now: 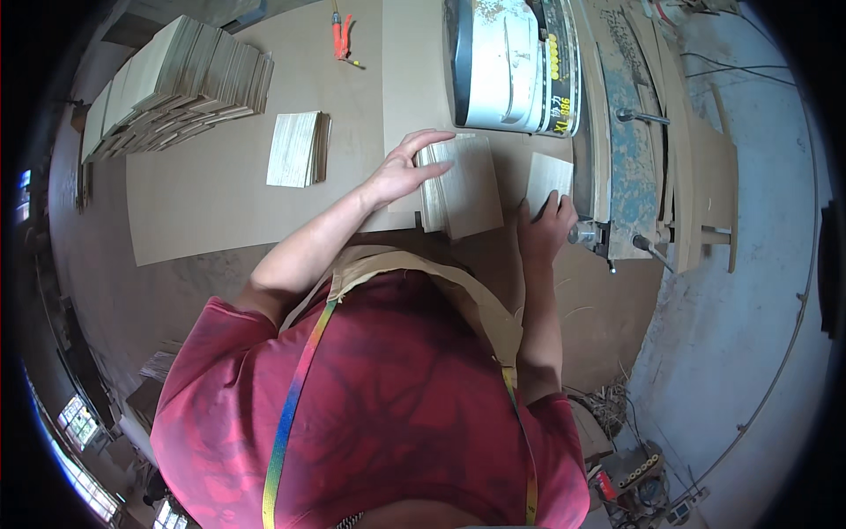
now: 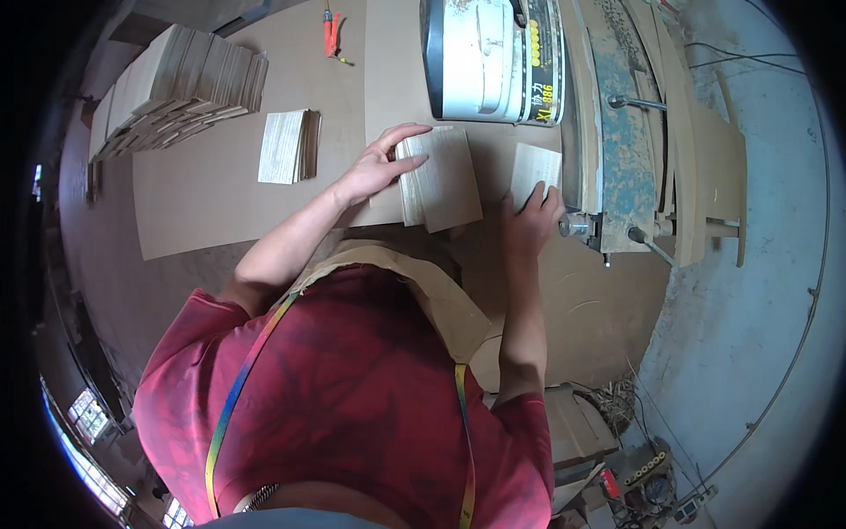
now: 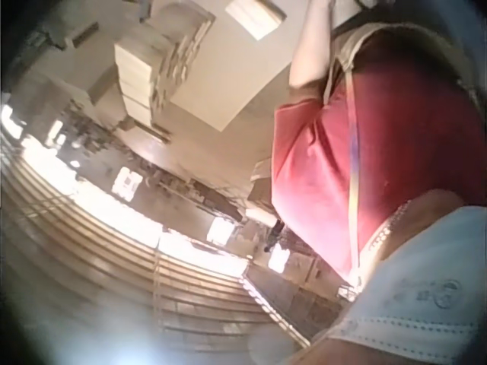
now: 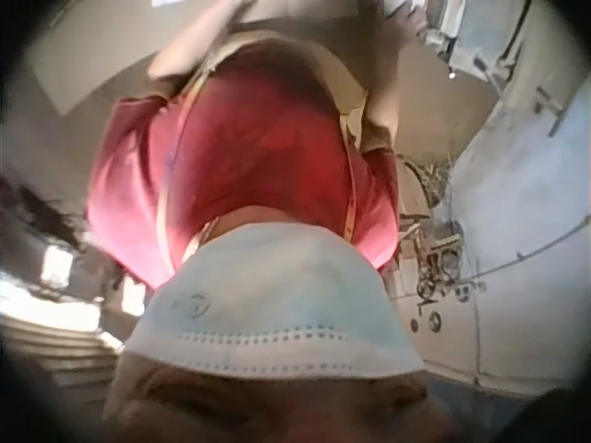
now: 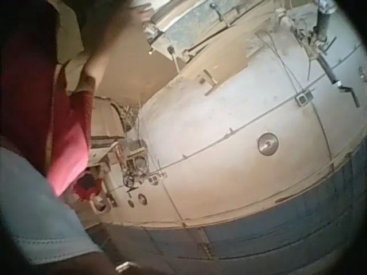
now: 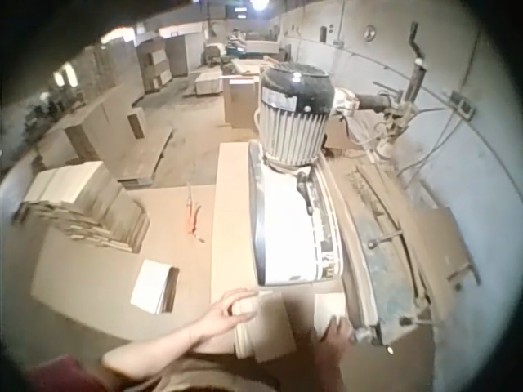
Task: Sanding the faces and edges of wooden blocks using a stationary belt sander machine.
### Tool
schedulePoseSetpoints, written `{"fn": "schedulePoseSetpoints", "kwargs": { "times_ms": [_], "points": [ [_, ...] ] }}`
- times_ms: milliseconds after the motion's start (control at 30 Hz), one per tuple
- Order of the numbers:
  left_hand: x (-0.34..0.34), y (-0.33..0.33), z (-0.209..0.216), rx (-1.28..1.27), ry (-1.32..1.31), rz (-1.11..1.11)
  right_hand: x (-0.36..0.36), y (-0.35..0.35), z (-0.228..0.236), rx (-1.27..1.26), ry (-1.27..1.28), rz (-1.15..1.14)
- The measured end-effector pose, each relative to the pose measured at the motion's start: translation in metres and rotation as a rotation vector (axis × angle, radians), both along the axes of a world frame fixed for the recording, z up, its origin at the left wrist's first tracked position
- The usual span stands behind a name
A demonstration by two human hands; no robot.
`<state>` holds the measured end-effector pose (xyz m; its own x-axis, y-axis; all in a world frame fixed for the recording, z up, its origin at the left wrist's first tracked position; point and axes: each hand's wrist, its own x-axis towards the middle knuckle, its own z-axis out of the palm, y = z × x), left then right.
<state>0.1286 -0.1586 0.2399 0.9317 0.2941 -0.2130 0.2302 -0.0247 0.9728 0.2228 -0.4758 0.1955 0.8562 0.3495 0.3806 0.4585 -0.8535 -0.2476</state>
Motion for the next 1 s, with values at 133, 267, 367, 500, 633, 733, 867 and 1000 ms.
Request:
{"fn": "schedulePoseSetpoints", "kwargs": {
  "times_ms": [133,267,367,500,633,733,867,1000],
  "points": [
    [-0.002,0.01,0.005,-0.013,0.025,-0.06,0.023,0.03,-0.006,-0.132,-0.075,-0.06],
    [-0.003,0.008,-0.008,-0.01,0.018,-0.004,0.027,0.057,0.016,-0.269,0.069,-0.173],
    [0.001,0.005,-0.015,-0.028,0.017,0.041,0.037,0.05,0.003,-0.268,0.005,-0.083],
    [0.015,-0.004,-0.009,-0.015,0.033,0.084,0.077,0.057,-0.003,-0.163,-0.089,0.002],
    [0.023,-0.021,-0.007,0.057,0.063,0.122,0.08,0.061,0.006,0.017,-0.042,0.102],
    [0.033,-0.024,-0.018,0.205,0.061,0.14,0.057,0.068,0.03,0.228,0.274,0.214],
    [0.032,-0.031,-0.005,0.157,0.046,0.138,-0.031,0.093,0.068,0.132,0.27,0.234],
    [0.028,-0.023,-0.011,0.198,-0.001,0.132,-0.029,0.057,0.047,0.253,0.266,0.204]
  ]
}}
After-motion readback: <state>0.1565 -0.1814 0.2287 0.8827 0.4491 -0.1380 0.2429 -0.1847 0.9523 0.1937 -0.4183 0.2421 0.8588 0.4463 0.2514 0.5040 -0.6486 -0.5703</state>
